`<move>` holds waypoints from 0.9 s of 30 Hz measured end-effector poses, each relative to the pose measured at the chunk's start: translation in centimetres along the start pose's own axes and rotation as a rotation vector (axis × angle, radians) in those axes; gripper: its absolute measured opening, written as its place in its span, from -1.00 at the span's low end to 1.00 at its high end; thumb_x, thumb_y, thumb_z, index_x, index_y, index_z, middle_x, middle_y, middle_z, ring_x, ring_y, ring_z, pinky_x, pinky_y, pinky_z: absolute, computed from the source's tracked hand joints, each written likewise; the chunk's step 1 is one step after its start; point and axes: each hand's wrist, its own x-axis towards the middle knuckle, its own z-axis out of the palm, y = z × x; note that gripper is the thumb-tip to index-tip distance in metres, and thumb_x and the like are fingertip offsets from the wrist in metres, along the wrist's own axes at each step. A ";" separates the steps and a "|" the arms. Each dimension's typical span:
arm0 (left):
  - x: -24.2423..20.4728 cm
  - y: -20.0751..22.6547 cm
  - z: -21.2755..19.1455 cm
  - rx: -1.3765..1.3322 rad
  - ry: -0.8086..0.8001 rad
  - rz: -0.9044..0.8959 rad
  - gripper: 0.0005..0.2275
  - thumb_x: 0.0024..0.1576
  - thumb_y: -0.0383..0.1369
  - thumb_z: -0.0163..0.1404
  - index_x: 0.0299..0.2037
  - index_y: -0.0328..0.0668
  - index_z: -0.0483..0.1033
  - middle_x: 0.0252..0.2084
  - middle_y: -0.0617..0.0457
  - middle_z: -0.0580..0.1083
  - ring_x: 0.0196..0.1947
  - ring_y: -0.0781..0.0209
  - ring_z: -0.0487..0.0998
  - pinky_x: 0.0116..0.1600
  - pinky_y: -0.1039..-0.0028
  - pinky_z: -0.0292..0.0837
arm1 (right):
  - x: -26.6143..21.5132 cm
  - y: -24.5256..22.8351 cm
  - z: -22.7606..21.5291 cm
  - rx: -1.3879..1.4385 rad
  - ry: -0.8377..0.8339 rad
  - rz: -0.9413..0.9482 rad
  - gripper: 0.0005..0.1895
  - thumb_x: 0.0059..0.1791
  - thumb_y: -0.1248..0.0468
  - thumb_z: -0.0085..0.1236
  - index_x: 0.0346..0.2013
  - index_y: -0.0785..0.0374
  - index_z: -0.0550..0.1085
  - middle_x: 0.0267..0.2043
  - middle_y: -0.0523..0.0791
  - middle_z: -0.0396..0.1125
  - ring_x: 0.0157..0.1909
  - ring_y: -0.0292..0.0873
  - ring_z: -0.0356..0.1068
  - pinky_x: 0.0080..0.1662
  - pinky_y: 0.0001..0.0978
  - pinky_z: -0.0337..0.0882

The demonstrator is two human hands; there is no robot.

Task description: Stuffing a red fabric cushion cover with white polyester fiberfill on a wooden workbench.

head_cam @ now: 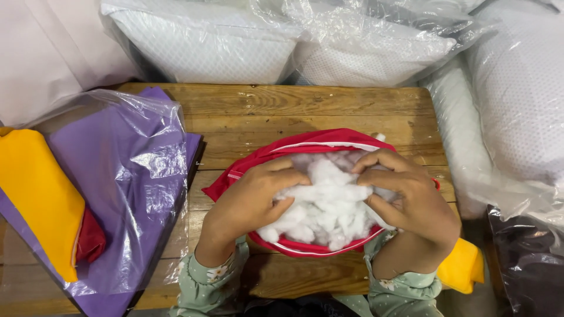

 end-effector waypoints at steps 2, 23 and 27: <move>0.2 1.0 0.1 0.021 0.028 0.046 -0.75 -0.01 -0.41 0.18 -0.12 -0.18 0.53 -0.13 -0.14 0.45 -0.09 -0.25 0.51 0.06 0.14 0.46 | 0.6 -1.1 0.2 0.029 0.011 -0.006 -0.98 -0.09 0.31 0.21 -0.37 0.15 0.57 -0.07 -0.06 0.47 -0.08 0.07 0.52 -0.06 -0.11 0.47; -1.5 0.2 -1.3 0.106 0.175 -0.021 -0.82 -0.13 -0.57 0.03 -0.36 -0.12 0.41 -0.32 0.04 0.37 -0.33 0.01 0.45 -0.16 0.34 0.39 | -1.2 0.7 -1.0 0.043 0.205 -0.077 -0.72 -0.07 0.44 0.15 -0.62 0.20 0.30 -0.52 -0.13 0.22 -0.47 -0.09 0.23 -0.34 -0.37 0.23; -0.4 3.4 -1.5 0.125 0.139 0.032 -0.42 0.04 -0.23 0.24 0.27 -0.17 0.33 0.22 -0.17 0.26 0.29 -0.14 0.28 0.41 0.04 0.16 | -1.8 0.3 0.1 -0.110 0.071 0.098 -0.83 -0.06 0.28 0.16 -0.19 0.12 0.42 -0.14 -0.21 0.40 -0.07 -0.18 0.45 0.03 -0.37 0.32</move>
